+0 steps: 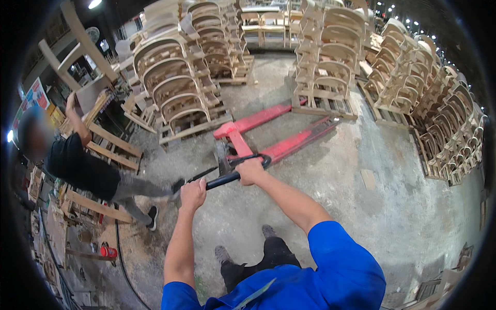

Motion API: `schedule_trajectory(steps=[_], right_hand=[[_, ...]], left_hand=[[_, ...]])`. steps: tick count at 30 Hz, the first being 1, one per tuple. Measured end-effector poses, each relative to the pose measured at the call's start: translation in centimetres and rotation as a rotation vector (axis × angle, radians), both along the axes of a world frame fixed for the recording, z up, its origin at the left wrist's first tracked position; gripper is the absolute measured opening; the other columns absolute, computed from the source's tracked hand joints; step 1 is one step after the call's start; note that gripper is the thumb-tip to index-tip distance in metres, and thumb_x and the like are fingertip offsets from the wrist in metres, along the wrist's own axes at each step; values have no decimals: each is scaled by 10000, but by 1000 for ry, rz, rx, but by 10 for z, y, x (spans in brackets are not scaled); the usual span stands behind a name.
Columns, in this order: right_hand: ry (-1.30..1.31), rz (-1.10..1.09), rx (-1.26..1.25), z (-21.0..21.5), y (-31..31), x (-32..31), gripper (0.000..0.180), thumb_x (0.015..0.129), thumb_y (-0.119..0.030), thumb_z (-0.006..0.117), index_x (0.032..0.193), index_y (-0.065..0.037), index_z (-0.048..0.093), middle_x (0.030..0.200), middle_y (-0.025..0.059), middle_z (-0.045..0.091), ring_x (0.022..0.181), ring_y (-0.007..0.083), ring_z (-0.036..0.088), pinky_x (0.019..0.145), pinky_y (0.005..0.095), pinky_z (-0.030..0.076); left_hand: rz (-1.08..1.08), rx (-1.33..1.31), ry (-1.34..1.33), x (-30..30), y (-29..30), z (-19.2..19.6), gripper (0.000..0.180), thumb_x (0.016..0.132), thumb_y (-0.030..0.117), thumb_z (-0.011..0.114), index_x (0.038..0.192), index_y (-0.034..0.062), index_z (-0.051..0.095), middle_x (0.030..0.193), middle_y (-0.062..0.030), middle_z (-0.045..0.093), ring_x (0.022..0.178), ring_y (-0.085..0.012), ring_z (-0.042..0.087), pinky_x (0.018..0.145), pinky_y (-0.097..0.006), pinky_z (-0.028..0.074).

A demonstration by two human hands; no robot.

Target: The person operates a red manual pallet jack to move stacks of unfinished wooden chair frames within a workshop. They position the jack under a pallet, lift the load, and pull it across the floor to a new location, repeating this process with multiple pallets.

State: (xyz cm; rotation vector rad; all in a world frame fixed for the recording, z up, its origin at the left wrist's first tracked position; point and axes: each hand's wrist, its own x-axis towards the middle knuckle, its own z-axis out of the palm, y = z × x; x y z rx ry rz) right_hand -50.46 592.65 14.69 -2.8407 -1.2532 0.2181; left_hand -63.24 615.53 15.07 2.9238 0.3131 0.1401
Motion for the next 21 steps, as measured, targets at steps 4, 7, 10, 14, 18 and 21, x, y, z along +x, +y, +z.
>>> schedule_trajectory(steps=[4,7,10,14,18,21], right_hand=[[44,-12,97,-109,-70,-50,165,797,-206,702,945,-144,738,978,109,746,1026,303,718,885,484,497],[324,4,-60,-165,-123,-48,345,834,-296,700,1149,-157,710,1130,122,739,1140,323,687,941,549,495],[534,124,-192,-117,-110,6,454,824,-404,717,1208,-164,720,1160,140,737,1159,349,682,994,579,490],[130,107,131,16,-63,91,297,750,-313,755,969,-114,766,962,134,773,966,341,744,806,500,576],[-83,-1,170,0,-71,80,209,707,-262,757,877,-140,753,862,114,755,930,321,731,758,506,513],[189,49,95,-100,-143,5,240,759,-185,731,993,-137,707,968,107,743,1013,310,716,890,527,457]], left_hand=[[112,97,192,-59,-89,-84,509,1055,412,427,956,45,766,960,-233,747,933,-423,703,928,-568,474],[4,-63,451,-38,-139,-84,610,1071,473,350,1085,18,756,1111,-266,730,1059,-439,691,1018,-570,457],[54,-131,575,-14,-114,-79,701,1075,538,290,1203,15,739,1176,-283,711,1113,-470,674,1035,-544,479],[153,12,25,61,-70,-6,705,1094,464,309,853,-12,770,836,-238,743,820,-439,726,861,-592,512],[246,119,-30,67,-101,-7,684,1087,449,339,817,-8,770,777,-234,734,745,-424,717,852,-580,500],[109,50,256,-1,-160,-75,646,1080,438,317,949,7,780,961,-235,759,906,-415,724,942,-625,432]])
